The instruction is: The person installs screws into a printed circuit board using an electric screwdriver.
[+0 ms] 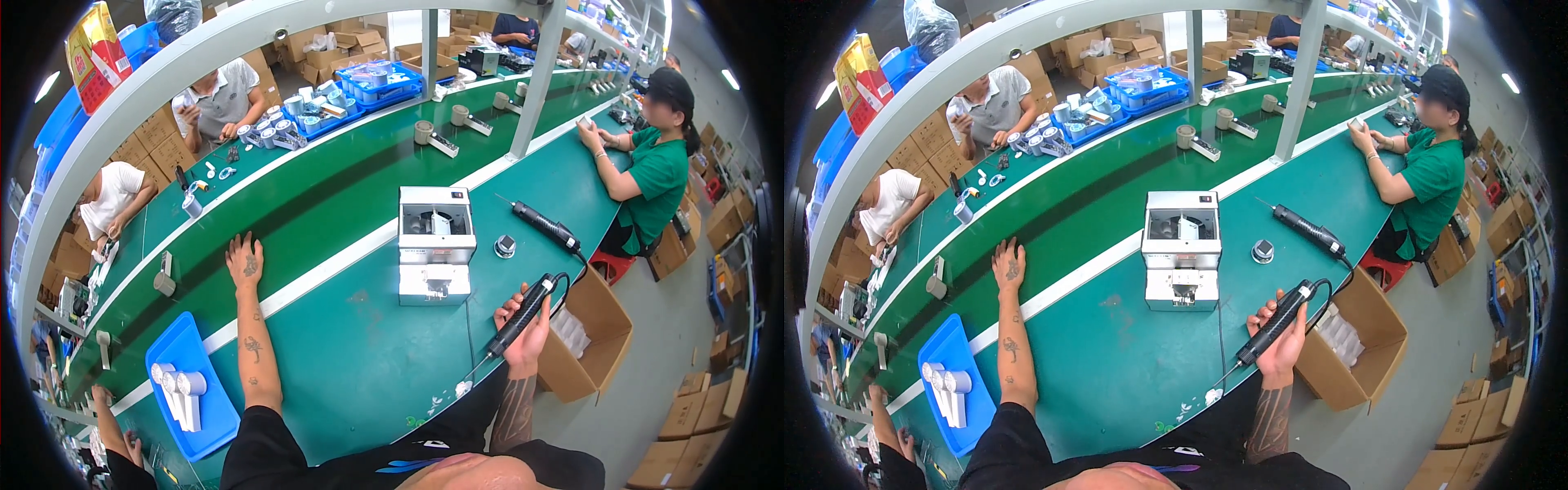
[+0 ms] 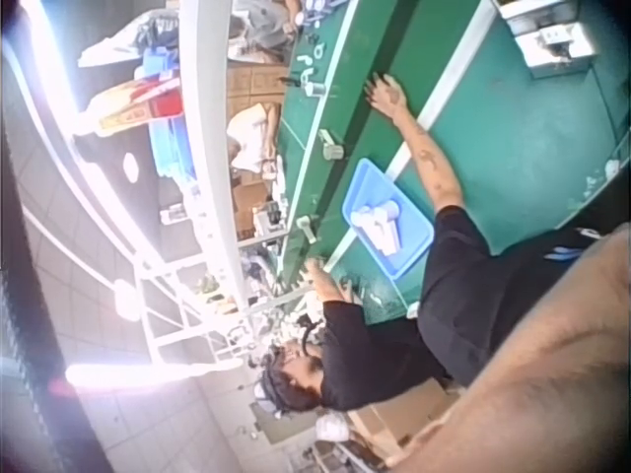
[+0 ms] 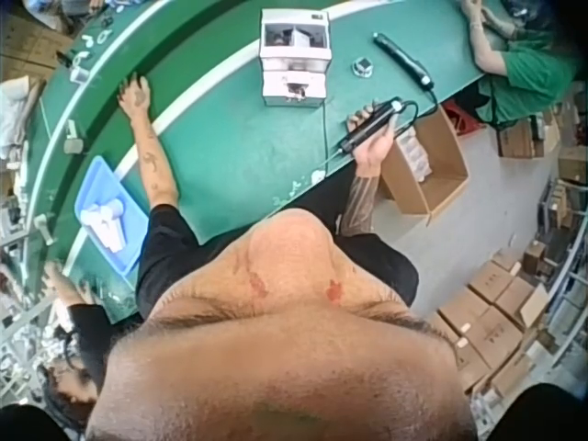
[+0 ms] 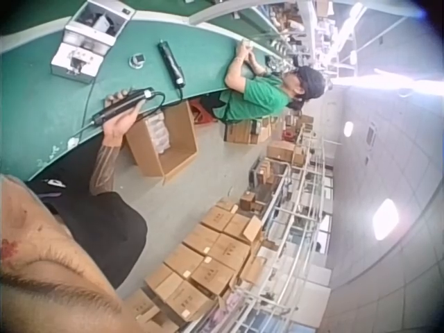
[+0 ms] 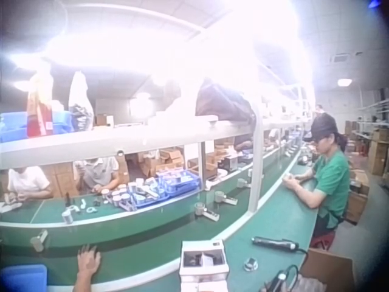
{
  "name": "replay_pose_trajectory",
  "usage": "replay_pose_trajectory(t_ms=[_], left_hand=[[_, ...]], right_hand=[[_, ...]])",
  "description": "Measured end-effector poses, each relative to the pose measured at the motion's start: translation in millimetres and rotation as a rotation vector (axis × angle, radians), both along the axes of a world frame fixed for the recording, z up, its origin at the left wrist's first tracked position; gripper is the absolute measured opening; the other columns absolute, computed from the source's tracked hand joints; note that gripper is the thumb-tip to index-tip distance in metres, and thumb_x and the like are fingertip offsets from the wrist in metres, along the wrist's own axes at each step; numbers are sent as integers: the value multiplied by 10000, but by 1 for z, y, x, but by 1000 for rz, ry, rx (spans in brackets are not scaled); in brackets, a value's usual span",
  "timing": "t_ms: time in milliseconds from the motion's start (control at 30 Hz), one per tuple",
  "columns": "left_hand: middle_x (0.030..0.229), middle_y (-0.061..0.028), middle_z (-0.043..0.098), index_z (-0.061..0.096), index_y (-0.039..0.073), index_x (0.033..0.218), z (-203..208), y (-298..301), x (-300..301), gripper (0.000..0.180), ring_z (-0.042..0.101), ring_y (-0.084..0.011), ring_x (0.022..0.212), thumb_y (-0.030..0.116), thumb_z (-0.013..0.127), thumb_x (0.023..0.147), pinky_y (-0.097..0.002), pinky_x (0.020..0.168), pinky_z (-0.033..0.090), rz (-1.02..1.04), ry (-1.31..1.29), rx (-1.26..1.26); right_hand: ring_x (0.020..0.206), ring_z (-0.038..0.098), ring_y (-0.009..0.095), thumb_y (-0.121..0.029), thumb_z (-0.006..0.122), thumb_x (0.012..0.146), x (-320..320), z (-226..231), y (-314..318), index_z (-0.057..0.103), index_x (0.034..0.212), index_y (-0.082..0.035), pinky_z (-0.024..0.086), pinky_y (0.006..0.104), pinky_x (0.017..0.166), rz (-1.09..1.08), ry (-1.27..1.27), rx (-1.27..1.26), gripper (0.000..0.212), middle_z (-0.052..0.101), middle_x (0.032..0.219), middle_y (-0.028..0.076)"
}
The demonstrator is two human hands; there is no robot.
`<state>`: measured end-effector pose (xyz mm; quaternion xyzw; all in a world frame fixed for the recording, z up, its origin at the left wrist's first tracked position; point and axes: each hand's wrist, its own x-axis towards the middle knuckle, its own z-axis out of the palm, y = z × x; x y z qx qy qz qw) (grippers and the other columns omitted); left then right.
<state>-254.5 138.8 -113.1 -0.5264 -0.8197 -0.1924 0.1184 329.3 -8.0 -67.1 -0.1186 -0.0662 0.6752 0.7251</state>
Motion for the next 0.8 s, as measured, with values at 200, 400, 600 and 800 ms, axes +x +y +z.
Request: replay_pose_trajectory(t_ms=[200, 400, 600, 800], left_hand=[[1463, -157, 480, 560, 168, 1377, -1, -4, -6, 472, 391, -329, 1394, 407, 486, 976, -528, 1170, 245, -8, -1, 42], [1336, -165, 573, 628, 85, 1264, 27, 22, 45, 410, 508, -347, 1265, 279, 587, 905, -487, 1092, 366, -172, -112, 128], [1365, -213, 543, 574, 40, 1319, 61, 135, 148, 481, 494, -389, 1278, 287, 582, 907, -439, 1093, 383, -706, -220, 105], [1607, -204, 206, 304, 114, 1533, 56, 292, 247, 728, 192, -395, 1483, 340, 583, 900, -490, 1196, 229, -1029, -136, -190]], right_hand=[[843, 548, 159, -482, 461, 1027, 0, 1, 0, 527, 1266, -44, 446, 350, 813, 4, 13, 5, 504, 542, 910, 38], [811, 529, 153, -509, 441, 1026, -2, -1, 0, 527, 1225, -72, 443, 356, 787, -29, -10, -46, 488, 539, 890, 40], [798, 515, 165, -514, 429, 1024, 3, 4, -1, 541, 1165, -83, 420, 360, 789, 0, 36, -35, 467, 530, 872, 47], [811, 510, 168, -558, 425, 1011, 5, 4, 9, 544, 1130, -84, 415, 377, 817, 86, 54, -65, 504, 538, 885, 53]])
